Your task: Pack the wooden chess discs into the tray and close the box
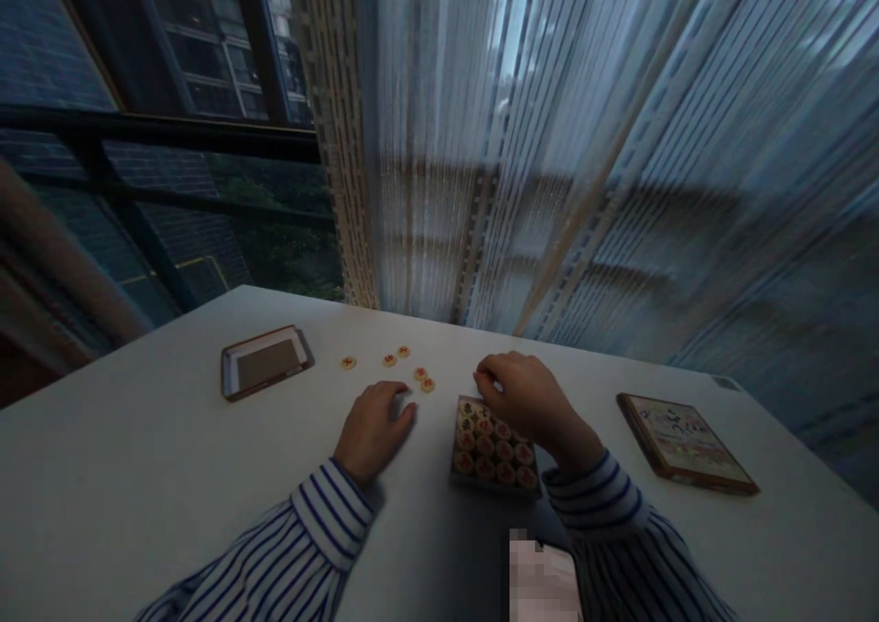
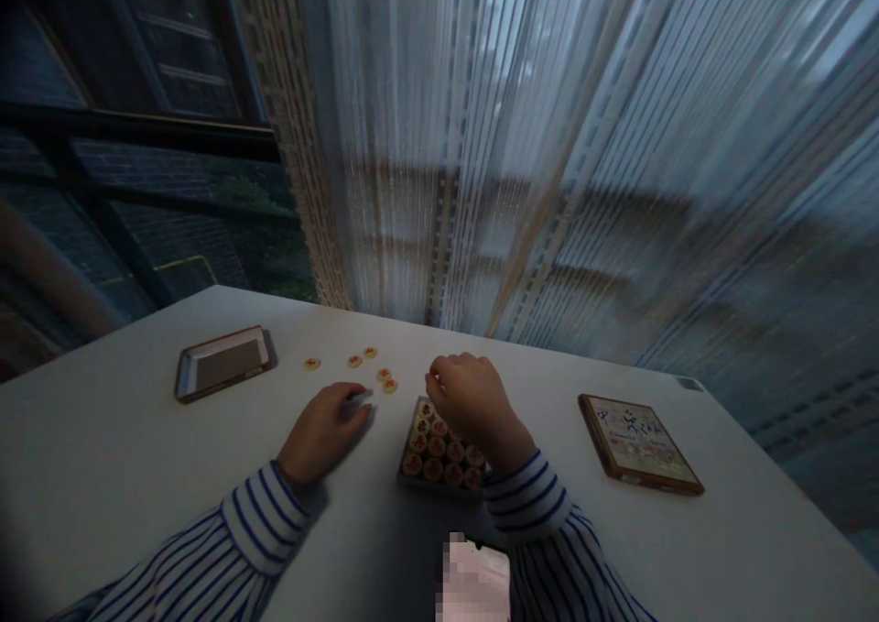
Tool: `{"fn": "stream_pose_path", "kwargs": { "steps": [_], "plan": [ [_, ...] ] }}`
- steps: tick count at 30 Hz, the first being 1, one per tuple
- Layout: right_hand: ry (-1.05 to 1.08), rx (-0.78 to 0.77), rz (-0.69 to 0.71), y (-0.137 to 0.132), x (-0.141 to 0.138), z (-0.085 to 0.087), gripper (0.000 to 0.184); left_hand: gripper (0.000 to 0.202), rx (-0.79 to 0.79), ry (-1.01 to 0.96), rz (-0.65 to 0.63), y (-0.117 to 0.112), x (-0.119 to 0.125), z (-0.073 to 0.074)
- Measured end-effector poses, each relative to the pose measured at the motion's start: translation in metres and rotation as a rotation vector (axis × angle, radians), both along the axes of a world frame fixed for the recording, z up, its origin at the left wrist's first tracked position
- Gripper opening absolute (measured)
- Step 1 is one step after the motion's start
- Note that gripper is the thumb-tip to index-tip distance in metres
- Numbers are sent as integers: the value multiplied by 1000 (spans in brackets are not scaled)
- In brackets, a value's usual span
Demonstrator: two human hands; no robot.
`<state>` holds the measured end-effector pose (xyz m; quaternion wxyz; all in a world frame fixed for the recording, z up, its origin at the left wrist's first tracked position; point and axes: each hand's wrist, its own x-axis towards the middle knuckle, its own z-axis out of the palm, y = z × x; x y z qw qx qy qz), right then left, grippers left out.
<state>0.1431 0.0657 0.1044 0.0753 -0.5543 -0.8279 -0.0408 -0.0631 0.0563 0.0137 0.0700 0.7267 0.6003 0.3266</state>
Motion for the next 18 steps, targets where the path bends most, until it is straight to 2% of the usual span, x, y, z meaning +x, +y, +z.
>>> {"fn": "stream_pose_path", "kwargs": {
  "steps": [7, 18],
  "plan": [
    [66, -107, 8, 2, -13, -13, 28, 30, -16, 53, -3, -1, -2, -2],
    [-56, -216, 29, 27, -48, -34, 35, 30, -29, -7, 24, 1, -3, -5]
  ]
}}
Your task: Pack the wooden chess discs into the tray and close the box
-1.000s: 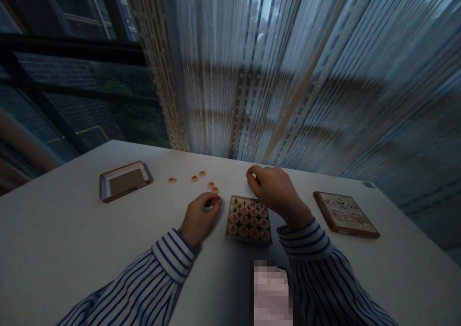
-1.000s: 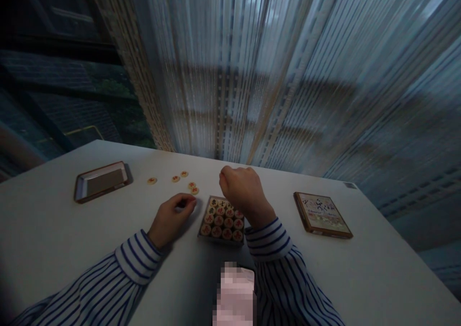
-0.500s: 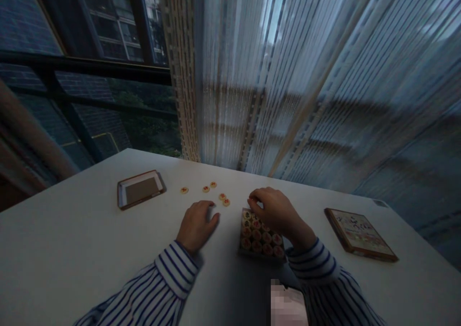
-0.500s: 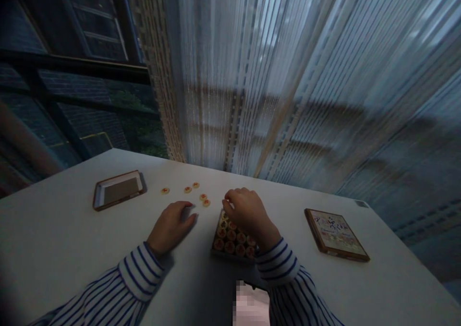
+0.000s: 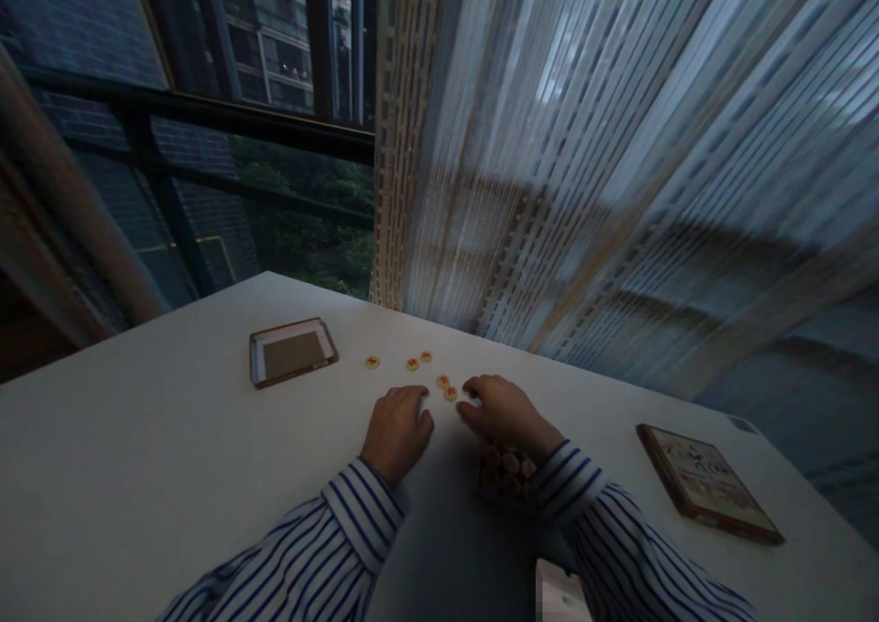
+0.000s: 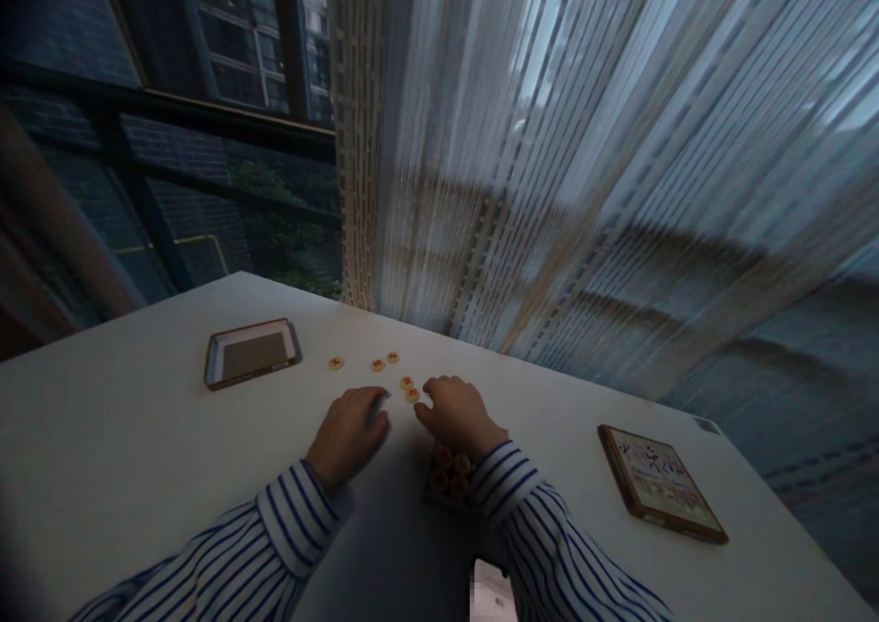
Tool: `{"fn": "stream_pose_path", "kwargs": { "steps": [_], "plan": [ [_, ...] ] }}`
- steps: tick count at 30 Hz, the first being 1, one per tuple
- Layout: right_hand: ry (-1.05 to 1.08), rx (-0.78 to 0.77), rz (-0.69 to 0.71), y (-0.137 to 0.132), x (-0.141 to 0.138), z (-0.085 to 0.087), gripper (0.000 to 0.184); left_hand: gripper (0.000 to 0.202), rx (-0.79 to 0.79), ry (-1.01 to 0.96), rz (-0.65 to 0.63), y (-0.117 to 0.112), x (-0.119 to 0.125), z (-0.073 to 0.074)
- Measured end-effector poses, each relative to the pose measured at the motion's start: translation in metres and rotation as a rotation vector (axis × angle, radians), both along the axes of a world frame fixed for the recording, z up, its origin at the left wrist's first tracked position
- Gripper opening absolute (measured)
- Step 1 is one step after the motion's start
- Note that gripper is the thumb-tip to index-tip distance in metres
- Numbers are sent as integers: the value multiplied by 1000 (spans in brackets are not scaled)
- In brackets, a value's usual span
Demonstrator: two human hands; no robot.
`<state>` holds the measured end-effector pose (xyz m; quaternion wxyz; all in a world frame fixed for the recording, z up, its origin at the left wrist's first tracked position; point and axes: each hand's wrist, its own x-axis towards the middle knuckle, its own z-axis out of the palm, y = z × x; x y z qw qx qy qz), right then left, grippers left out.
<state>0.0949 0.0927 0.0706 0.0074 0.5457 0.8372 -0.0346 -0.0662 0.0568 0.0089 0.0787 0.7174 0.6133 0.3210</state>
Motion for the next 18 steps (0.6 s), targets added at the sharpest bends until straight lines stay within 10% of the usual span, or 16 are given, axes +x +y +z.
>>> {"fn": "stream_pose_path", "kwargs": {
  "steps": [18],
  "plan": [
    [-54, -55, -62, 17, -22, -10, 31, 28, -17, -11, -14, 0, 1, 1]
  ]
}}
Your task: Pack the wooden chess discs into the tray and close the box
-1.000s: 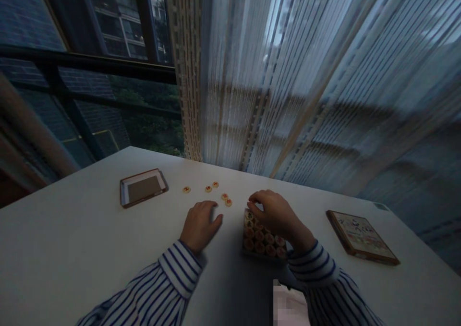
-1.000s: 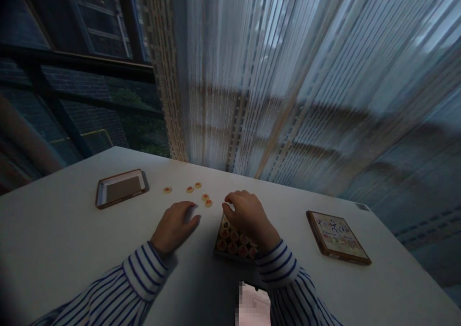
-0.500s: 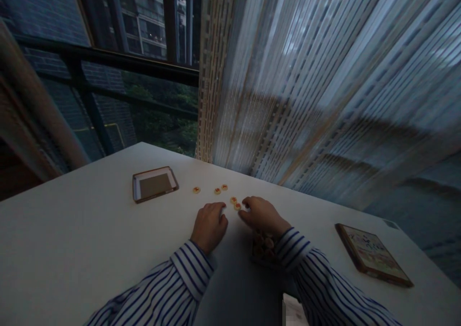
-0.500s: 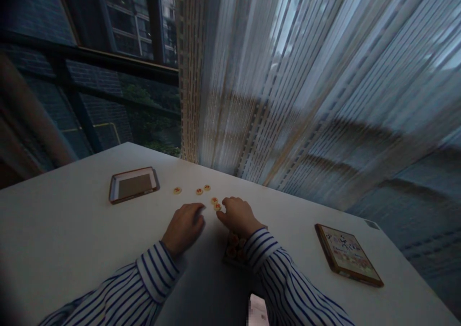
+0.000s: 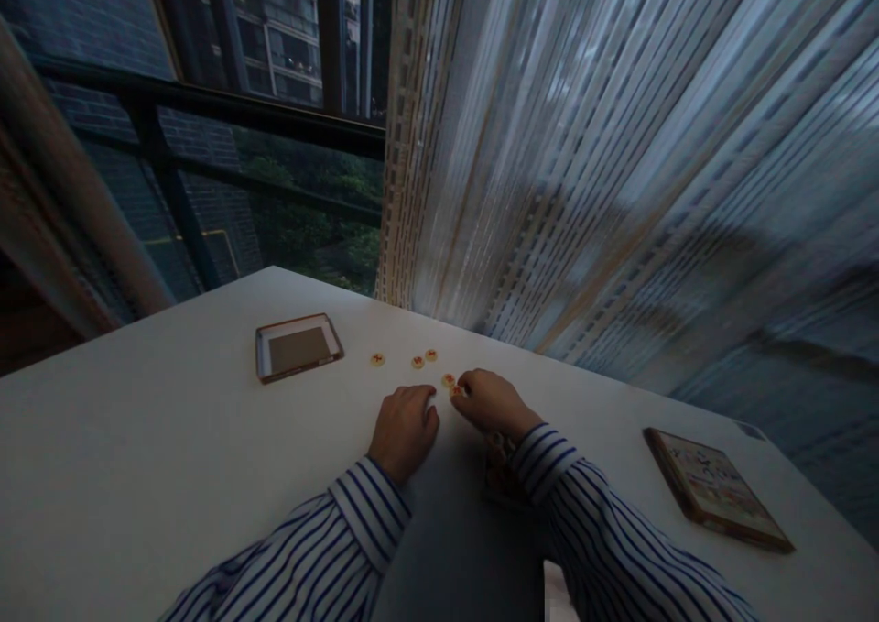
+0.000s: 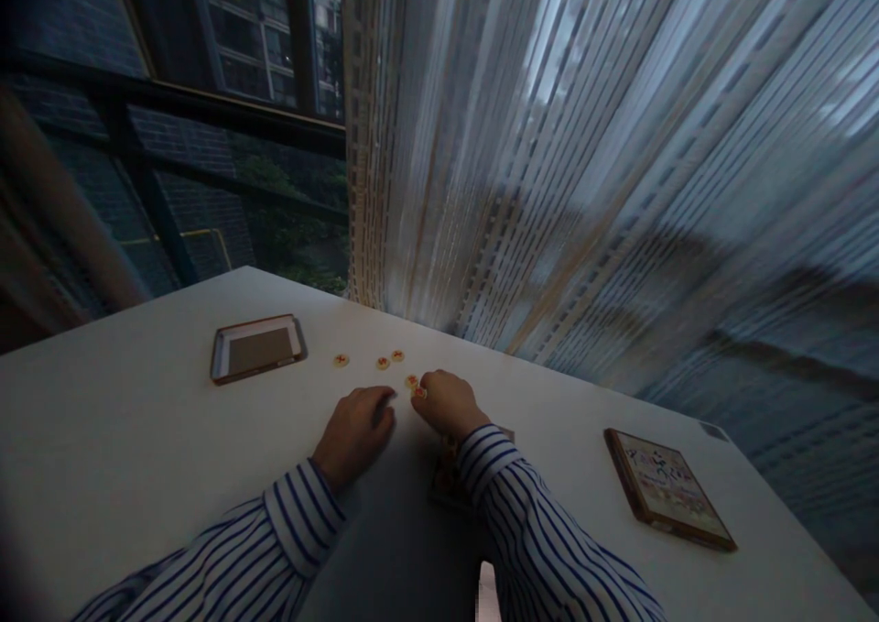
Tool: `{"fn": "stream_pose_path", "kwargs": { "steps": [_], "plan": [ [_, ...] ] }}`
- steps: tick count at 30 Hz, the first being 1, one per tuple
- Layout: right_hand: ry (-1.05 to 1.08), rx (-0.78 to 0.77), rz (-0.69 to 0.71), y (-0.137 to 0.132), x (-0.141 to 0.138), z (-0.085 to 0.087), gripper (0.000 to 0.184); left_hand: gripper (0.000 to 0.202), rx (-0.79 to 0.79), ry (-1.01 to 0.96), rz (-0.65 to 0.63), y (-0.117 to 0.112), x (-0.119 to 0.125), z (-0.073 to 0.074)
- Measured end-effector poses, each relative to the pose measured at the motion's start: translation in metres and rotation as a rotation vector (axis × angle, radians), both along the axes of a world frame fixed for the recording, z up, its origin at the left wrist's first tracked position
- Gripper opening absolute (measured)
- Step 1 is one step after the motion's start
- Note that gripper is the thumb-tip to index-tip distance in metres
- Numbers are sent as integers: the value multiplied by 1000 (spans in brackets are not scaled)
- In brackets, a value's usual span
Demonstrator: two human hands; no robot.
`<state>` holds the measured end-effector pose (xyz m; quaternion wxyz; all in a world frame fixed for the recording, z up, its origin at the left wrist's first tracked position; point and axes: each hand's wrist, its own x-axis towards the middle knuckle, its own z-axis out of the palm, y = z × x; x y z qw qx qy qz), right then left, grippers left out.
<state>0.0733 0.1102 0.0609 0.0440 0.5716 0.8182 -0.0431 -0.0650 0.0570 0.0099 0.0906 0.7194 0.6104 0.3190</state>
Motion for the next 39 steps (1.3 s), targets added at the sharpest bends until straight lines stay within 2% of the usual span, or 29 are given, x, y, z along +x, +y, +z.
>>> {"fn": "stream_pose_path", "kwargs": {
  "steps": [5, 10, 17, 23, 28, 33, 39],
  "plan": [
    [36, 23, 9, -4, 3, 2, 31, 27, 27, -57, 3, 0, 0, -1],
    [84, 118, 80, -15, 8, 7, 27, 26, 22, -334, -46, 4, 1, -2],
    [185, 190, 160, -37, 15, 16, 21, 26, -157, -831, -162, 4, 11, 4],
    [197, 305, 157, -51, 23, 11, 18, 30, -349, -1097, -204, -1, 18, 10],
    [212, 364, 230, -55, 32, 6, 23, 28, -407, -1173, -216, -3, 19, 11],
    [270, 357, 325, -56, 42, 2, 21, 30, -408, -1159, -220, -4, 20, 11],
    [324, 377, 356, -55, 45, 1, 19, 29, -385, -1138, -223, -4, 22, 10]
  ]
}}
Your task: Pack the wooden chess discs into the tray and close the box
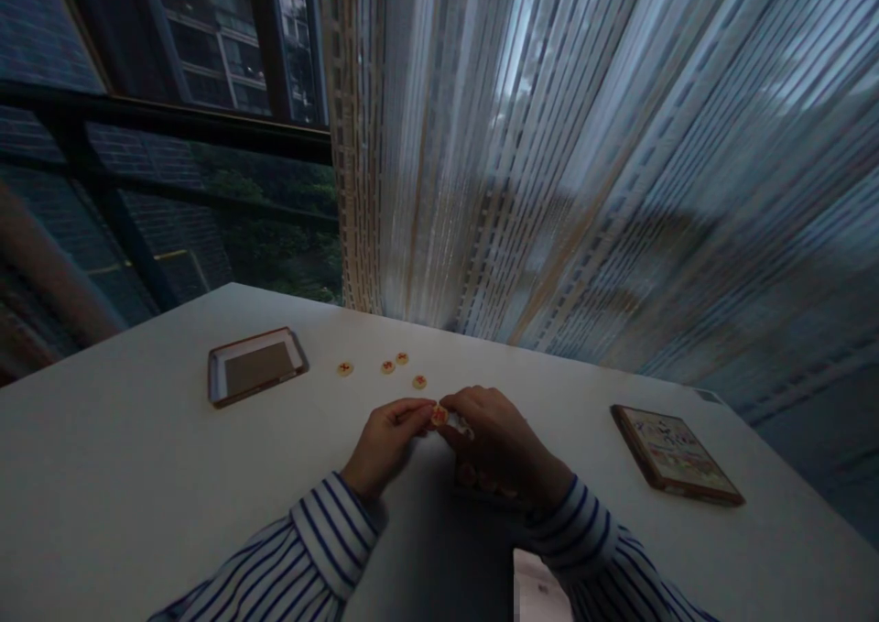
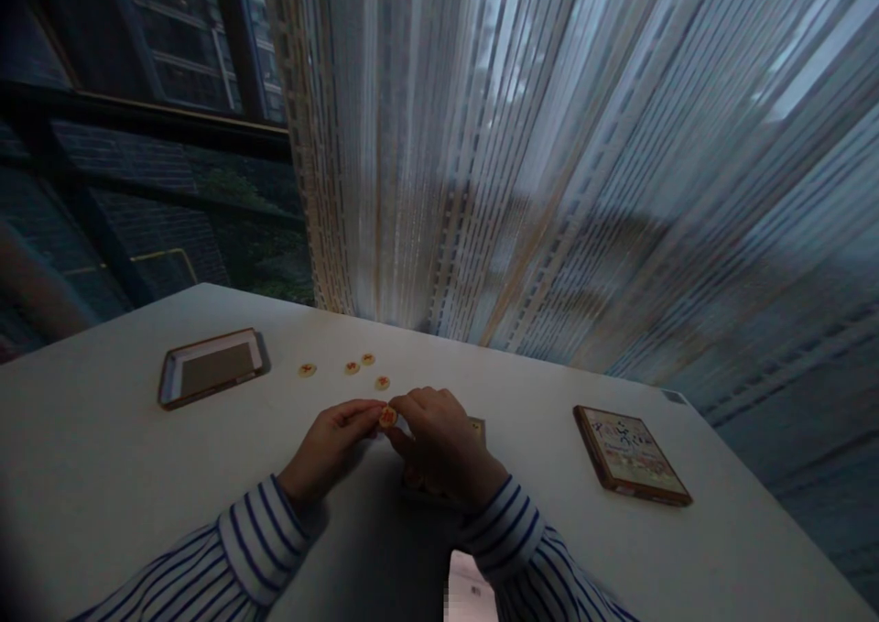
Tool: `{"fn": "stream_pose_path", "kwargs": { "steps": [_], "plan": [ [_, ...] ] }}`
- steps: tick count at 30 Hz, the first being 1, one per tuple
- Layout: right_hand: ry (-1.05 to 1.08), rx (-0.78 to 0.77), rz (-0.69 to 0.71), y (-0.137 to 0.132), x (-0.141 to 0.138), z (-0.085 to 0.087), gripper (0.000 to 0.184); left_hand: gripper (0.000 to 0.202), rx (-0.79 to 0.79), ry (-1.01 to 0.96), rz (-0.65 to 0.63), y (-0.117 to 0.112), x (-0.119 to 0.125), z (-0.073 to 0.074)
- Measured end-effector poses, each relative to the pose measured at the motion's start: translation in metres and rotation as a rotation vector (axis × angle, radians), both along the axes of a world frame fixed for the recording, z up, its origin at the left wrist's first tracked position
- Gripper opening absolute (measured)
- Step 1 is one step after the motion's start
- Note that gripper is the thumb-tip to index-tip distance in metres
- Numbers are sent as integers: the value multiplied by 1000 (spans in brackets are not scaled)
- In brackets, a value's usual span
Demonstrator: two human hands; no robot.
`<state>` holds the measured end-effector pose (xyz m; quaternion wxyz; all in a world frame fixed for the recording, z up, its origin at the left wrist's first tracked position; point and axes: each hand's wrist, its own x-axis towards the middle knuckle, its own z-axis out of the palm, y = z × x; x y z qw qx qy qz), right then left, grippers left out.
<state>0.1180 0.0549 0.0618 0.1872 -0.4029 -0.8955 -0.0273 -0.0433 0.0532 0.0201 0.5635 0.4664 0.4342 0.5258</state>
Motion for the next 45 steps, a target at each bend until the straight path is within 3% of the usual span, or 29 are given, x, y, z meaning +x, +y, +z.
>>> {"fn": "stream_pose_path", "kwargs": {
  "steps": [16, 31, 45],
  "plan": [
    [-4, -29, 53, 0, 7, 5, 20, 27, 7, 53, -18, -2, 1, 0],
    [-136, -88, -52, 7, 23, 12, 21, 27, 1, 128, -18, -3, 3, 3],
    [-203, -124, -95, 6, 27, 22, 22, 26, 34, 187, -43, -1, 2, -3]
  ]
}}
